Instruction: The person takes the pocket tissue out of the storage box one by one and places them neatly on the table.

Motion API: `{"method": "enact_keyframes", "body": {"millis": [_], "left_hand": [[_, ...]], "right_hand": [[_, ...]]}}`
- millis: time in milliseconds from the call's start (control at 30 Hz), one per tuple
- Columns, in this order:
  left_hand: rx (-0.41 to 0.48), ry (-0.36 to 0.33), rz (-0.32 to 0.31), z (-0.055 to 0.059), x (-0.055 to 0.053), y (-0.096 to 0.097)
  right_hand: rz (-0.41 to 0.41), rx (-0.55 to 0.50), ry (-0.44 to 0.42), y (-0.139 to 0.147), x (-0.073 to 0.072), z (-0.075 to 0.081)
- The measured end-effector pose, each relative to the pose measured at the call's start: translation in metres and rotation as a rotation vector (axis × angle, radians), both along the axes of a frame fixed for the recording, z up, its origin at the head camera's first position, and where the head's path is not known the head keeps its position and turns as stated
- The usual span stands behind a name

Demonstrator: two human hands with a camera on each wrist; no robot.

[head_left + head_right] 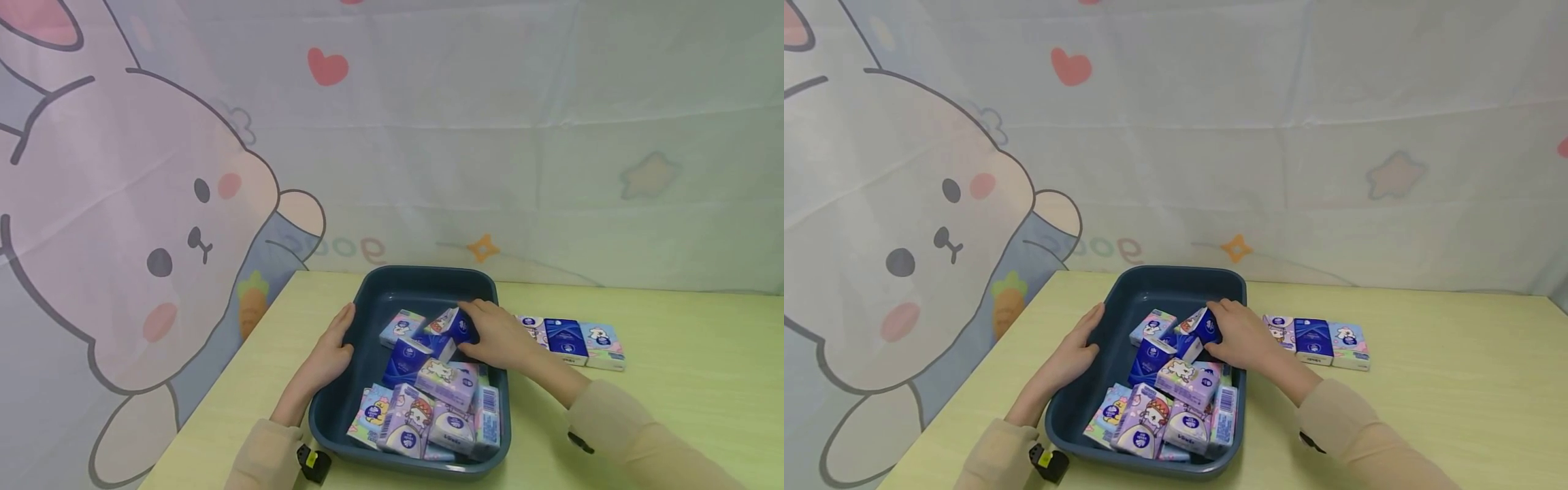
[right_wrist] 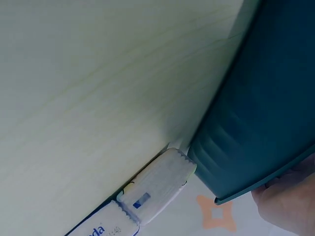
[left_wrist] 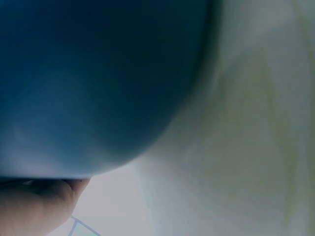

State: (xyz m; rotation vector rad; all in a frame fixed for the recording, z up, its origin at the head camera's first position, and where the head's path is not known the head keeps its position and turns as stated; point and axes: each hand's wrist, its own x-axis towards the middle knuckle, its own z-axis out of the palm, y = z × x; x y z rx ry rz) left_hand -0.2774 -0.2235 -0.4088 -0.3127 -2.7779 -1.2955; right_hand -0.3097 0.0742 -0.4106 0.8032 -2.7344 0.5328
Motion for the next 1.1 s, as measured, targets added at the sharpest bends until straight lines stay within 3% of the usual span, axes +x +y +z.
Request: {"method": "enact_keyframes", "body": {"millis": [800, 1100], "left_hand": [[-0.002, -0.009, 0.004, 0.0000, -0.0013, 0.0007], [-0.004, -0.003, -0.003, -0.0012, -0.0017, -0.0008]], "right_hand": [[-0.032, -0.006, 0.002, -0.0032, -0.0010, -0.0014], [-0.052, -0.092, 0.025, -0.0026, -0.0005, -0.0063]]}}
